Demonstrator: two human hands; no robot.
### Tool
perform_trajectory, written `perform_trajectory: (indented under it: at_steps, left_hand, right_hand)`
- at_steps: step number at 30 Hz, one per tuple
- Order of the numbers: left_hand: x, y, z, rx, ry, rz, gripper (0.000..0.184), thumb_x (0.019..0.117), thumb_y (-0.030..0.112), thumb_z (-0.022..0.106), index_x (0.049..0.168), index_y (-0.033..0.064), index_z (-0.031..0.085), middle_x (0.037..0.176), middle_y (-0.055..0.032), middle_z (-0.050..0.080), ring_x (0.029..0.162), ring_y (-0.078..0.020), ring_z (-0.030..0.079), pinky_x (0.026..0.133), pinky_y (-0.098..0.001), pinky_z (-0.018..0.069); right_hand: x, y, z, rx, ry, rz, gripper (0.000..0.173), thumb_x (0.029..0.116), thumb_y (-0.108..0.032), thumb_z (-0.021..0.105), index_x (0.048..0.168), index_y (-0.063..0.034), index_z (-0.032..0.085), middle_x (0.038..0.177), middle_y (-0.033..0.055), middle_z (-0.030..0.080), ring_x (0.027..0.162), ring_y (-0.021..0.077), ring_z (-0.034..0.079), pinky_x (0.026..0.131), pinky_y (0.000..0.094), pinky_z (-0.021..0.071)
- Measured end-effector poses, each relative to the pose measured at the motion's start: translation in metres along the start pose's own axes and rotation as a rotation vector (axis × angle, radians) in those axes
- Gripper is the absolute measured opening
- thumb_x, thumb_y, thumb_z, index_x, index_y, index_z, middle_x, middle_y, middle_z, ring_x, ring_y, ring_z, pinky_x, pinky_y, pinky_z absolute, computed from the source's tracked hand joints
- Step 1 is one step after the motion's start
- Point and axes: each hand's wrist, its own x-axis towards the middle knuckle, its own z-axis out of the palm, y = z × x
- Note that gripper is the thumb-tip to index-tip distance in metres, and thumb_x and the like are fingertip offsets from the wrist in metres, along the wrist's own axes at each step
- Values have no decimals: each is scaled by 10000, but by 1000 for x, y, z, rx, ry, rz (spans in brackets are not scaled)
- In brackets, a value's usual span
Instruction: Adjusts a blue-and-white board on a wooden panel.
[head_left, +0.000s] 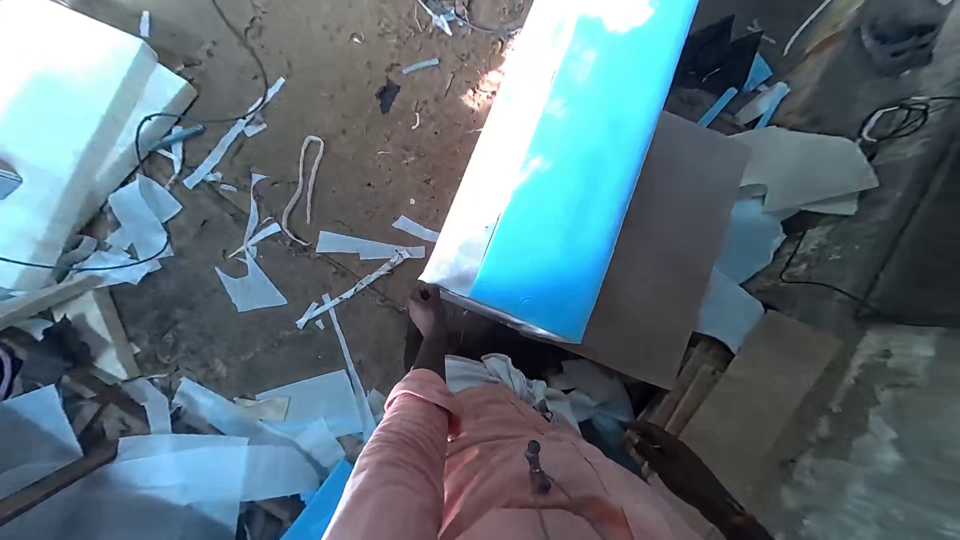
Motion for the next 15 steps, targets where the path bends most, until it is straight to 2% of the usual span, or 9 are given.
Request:
perform_trajectory:
  at_steps: [2, 5, 10, 13, 15]
  left_hand:
    - [0, 5, -6, 94, -11, 26, 353, 1016, 342, 617, 1178, 36, 683, 1083, -190, 725, 1027, -350, 701, 928, -593, 556]
    - [10, 2, -9, 210, -6, 68, 341, 1025, 345, 580, 1179, 62, 691, 1088, -188, 723, 1039, -364, 697, 919, -610, 548]
    - [19, -16, -2, -75, -88, 34, 346, 1023, 361, 603, 1031, 31, 704, 927, -160, 722, 865, -308, 698, 820, -569, 566]
    - [14, -13, 3, -127, -76, -14, 373, 1024, 371, 621, 1043, 7, 698, 954, -179, 724, 883, -312, 709, 844, -560, 580]
    - [11, -4, 0, -30, -57, 1, 348, 1022, 354, 614, 1083, 22, 698, 990, -178, 729, 926, -322, 715, 869, -564, 577]
  right_hand:
    - [0, -3, -1, -1, -5, 14, 429, 1039, -336, 566, 1420, -137, 564, 1237, 130, 683, 1027, 255, 702, 886, 481, 585]
    - [1, -6, -3, 0, 4, 14, 427, 1033, -337, 574, 1414, -144, 568, 1213, 121, 691, 1001, 241, 704, 866, 467, 588]
    - [-1, -14, -7, 8, 13, 16, 429, 1039, -338, 571, 1415, -132, 569, 1218, 130, 686, 1020, 256, 697, 880, 476, 580]
    - [-1, -12, -5, -5, 3, -4, 439, 1032, -342, 579, 1410, -120, 571, 1226, 137, 682, 1018, 247, 699, 881, 463, 583]
    - [1, -14, -6, -22, -4, -22, 433, 1037, -324, 571, 1415, -112, 565, 1234, 143, 678, 1029, 248, 695, 896, 463, 576]
